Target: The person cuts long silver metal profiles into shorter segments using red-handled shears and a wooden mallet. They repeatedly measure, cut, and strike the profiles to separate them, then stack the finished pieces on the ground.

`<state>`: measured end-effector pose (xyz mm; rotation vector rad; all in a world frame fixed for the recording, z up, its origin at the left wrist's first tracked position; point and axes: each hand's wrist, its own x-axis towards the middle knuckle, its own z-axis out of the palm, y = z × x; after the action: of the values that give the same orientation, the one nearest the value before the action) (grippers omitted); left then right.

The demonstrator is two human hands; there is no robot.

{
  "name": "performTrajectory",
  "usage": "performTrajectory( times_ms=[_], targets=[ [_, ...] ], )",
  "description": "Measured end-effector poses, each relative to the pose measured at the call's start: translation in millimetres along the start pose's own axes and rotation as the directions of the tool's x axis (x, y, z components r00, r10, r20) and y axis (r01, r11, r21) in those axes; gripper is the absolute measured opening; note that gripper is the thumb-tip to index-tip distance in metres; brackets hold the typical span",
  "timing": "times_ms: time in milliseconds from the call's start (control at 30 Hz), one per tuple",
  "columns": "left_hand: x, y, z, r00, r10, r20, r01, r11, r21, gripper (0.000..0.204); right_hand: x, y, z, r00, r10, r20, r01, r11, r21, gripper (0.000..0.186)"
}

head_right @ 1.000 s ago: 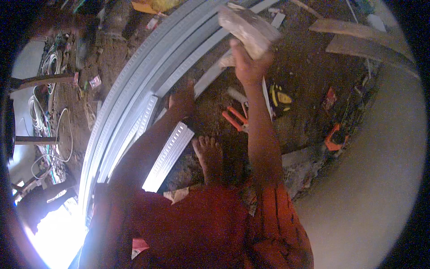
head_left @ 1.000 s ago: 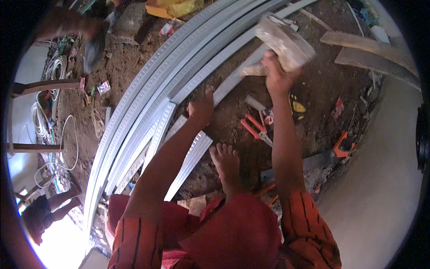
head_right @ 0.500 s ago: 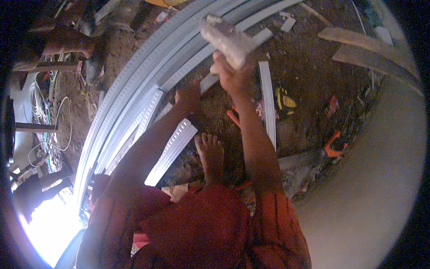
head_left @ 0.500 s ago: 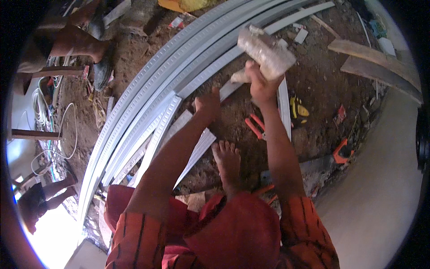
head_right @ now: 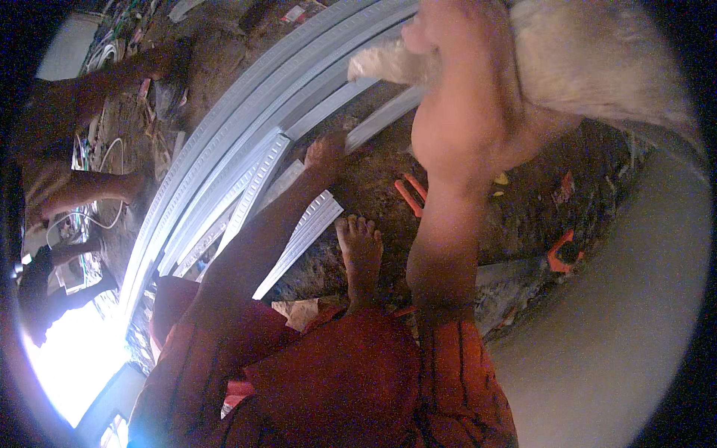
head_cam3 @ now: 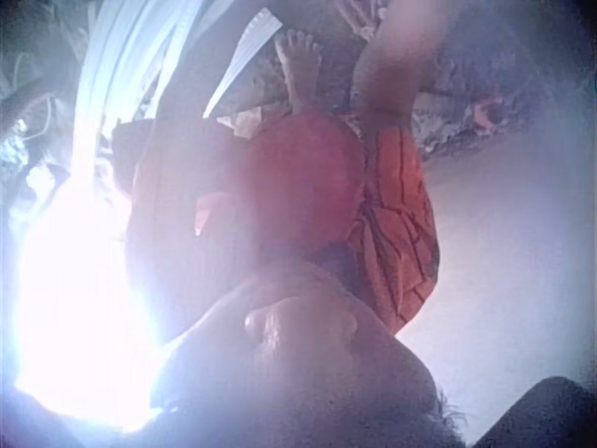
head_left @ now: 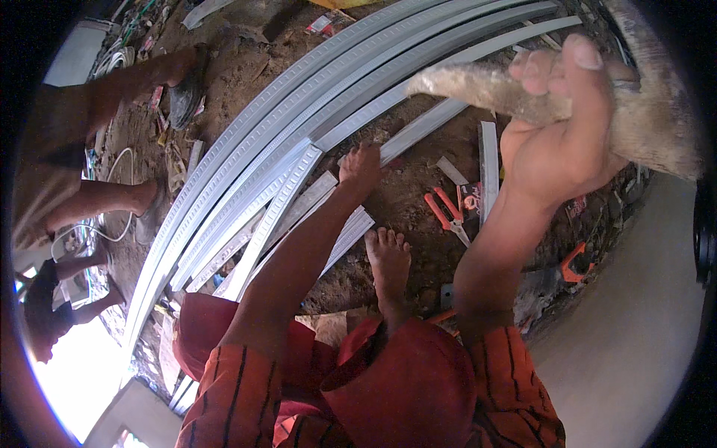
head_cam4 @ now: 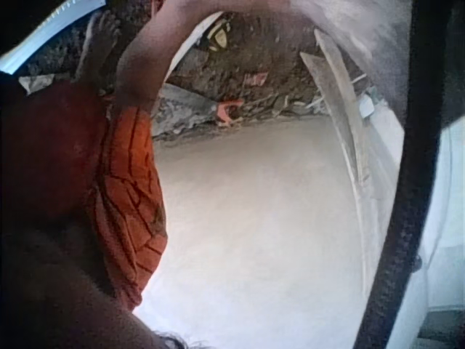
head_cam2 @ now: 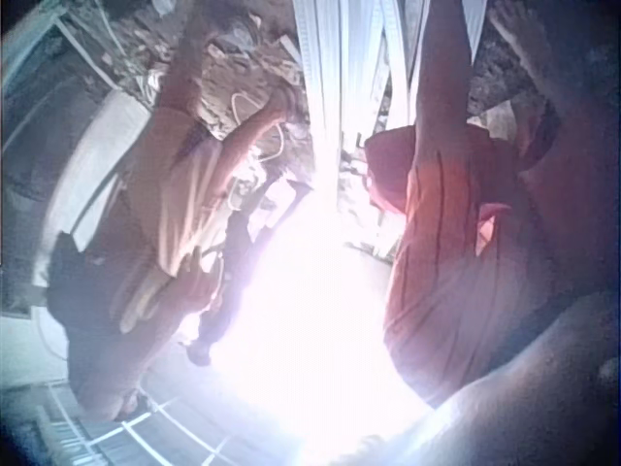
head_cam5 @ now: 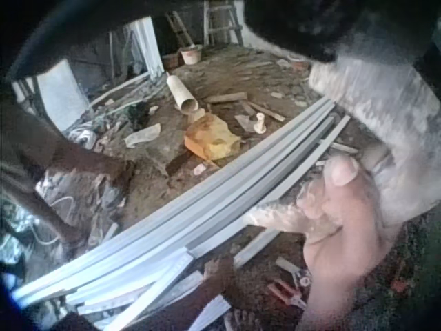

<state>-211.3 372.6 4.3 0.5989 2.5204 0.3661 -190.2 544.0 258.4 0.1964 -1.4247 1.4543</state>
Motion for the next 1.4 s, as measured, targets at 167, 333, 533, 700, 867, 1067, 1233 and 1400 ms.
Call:
performTrajectory(
  times_ms=[167, 333, 533, 700, 867, 1067, 1233, 1400],
  targets=[
    [22.3, 26.5, 3.5, 0.999, -0.035, 0.029, 0.035, 0.999, 0.008, 0.048, 3.3, 6.2, -5.9, 0.962, -0.245, 0.123, 0.27, 0.924, -0.272, 0.012],
    [26.1, 25.5, 14.2, 0.999, 0.002, -0.045, 0.0, 0.999, 0.052, 0.045, 32.1, -6.8, -35.6, 0.949, -0.13, 0.288, 0.156, 0.985, -0.068, 0.019],
    [27.1, 39.3, 15.1, 1.0, -0.008, 0.019, 0.008, 0.999, 0.047, 0.045, -113.2, 120.8, -42.5, 0.911, 0.412, 0.002, -0.354, 0.785, -0.509, 0.021],
    [35.3, 26.1, 12.7, 1.0, 0.005, -0.031, -0.002, 0.997, 0.073, 0.043, -92.0, 81.9, -13.0, 0.917, 0.395, -0.043, -0.38, 0.84, -0.386, 0.013],
    [26.4, 28.3, 12.9, 0.999, 0.012, -0.052, -0.006, 0.994, 0.112, 0.037, -28.9, 93.9, -59.1, 0.878, -0.208, 0.431, 0.444, 0.691, -0.571, 0.014],
    [46.4, 24.5, 38.9, 0.994, -0.016, -0.112, 0.024, 0.997, 0.069, 0.043, -128.6, 109.9, -37.3, 0.938, 0.347, 0.021, -0.31, 0.86, -0.406, 0.028],
    [51.8, 8.2, 47.4, 0.952, 0.131, -0.278, -0.091, 0.984, 0.151, 0.048, -87.5, 94.1, -39.7, 0.983, 0.091, 0.162, 0.023, 0.807, -0.59, 0.038],
    [38.5, -7.9, 10.0, 0.974, 0.224, -0.016, -0.224, 0.965, -0.134, 0.059, -54.6, 42.5, -104.8, 0.943, 0.304, -0.137, -0.24, 0.334, -0.912, 0.05]
  ],
)
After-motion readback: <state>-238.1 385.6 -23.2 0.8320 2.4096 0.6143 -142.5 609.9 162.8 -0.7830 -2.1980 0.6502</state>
